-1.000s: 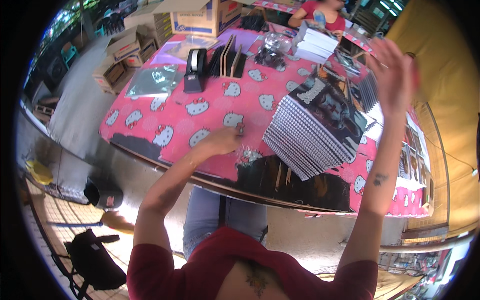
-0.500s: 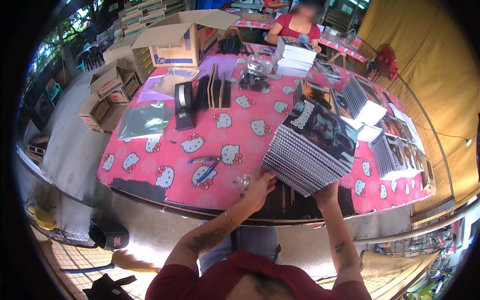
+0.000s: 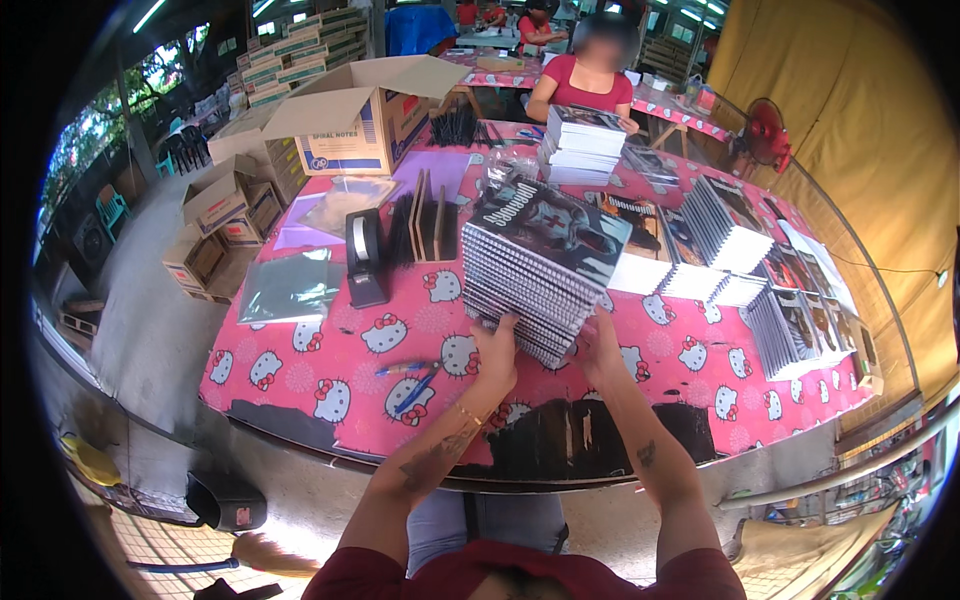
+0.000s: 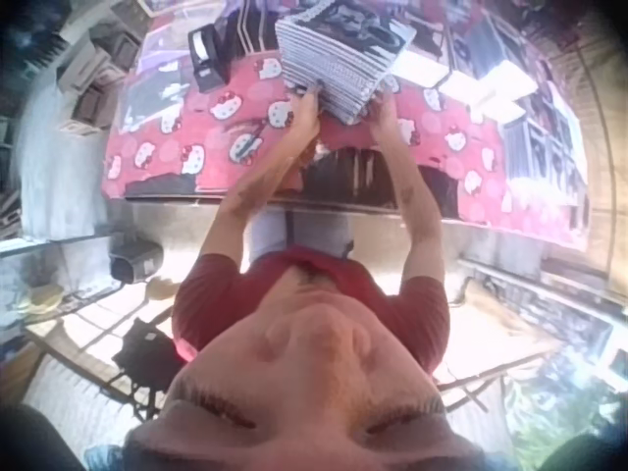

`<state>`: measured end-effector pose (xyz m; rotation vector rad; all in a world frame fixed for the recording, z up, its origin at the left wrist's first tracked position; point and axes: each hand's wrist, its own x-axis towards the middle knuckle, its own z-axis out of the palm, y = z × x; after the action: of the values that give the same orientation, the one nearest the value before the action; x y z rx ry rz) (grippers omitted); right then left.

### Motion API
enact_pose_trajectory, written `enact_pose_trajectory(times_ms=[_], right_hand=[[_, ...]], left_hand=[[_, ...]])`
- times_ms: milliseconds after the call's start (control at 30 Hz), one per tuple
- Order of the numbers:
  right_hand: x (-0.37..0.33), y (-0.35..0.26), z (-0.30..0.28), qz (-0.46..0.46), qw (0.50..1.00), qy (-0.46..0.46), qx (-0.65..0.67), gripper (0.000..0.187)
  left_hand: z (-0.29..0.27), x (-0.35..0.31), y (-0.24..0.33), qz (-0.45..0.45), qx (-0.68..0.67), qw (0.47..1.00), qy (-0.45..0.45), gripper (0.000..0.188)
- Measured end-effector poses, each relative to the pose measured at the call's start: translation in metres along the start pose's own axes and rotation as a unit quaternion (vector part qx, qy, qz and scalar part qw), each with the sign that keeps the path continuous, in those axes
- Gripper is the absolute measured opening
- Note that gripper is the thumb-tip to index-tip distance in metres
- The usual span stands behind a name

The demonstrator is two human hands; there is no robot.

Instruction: The person trims the excess plastic film from the edges of a stack of spiral notebooks using scissors and sets the finished stack aside.

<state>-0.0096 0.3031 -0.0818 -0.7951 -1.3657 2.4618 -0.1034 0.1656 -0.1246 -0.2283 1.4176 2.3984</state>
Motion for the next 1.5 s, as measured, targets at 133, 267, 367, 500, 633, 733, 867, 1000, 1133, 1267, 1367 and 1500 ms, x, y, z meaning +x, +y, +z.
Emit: enact_pose_trajectory(times_ms=[133,267,367,500,633,733,867,1000,1133,1267,1367,1500], right_hand=[[0.067,-0.008,0.005,0.005,1.000,0.007,-0.006,0.082],[0.138,-0.022,-0.003,0.002,1.000,-0.004,-0.030,0.072],[0.171,-0.033,-0.006,-0.038,0.999,-0.017,0.017,0.066],[0.193,-0.045,0.016,-0.056,0.994,-0.077,0.057,0.064],[0.197,-0.049,0.028,-0.071,0.994,-0.076,0.025,0.070],[0.198,-0.024,0.011,-0.095,0.995,-0.042,-0.003,0.063],[0.191,0.014,-0.068,-0.211,0.931,-0.027,-0.298,0.050],[0.102,0.033,-0.060,-0.431,0.674,-0.104,-0.591,0.046],[0.079,0.031,-0.041,-0.472,0.510,-0.073,-0.715,0.060],[0.085,0.031,-0.049,-0.383,0.526,-0.073,-0.756,0.073],[0.084,0.033,-0.040,-0.338,0.541,-0.087,-0.765,0.077],[0.087,0.036,-0.027,-0.307,0.547,-0.026,-0.778,0.080]], left_hand=[[0.012,0.062,-0.030,0.067,0.101,0.987,0.107,0.079],[0.044,0.080,-0.016,0.075,0.113,0.982,0.134,0.077],[0.071,0.088,-0.005,0.053,0.098,0.986,0.121,0.075],[0.081,0.112,0.006,0.040,0.072,0.988,0.130,0.077],[0.070,0.154,0.003,0.025,0.082,0.988,0.125,0.078],[0.031,0.168,0.001,0.091,0.139,0.985,0.035,0.073],[-0.005,0.101,0.010,0.312,0.470,0.820,-0.100,0.057],[-0.093,-0.047,0.079,0.382,0.720,0.574,-0.078,0.060],[-0.145,-0.076,0.063,0.437,0.751,0.493,0.038,0.047],[-0.156,-0.076,0.067,0.422,0.730,0.537,0.028,0.032],[-0.189,-0.075,0.092,0.410,0.625,0.658,0.095,0.027],[-0.249,-0.066,0.157,0.225,0.159,0.941,0.195,0.037]])
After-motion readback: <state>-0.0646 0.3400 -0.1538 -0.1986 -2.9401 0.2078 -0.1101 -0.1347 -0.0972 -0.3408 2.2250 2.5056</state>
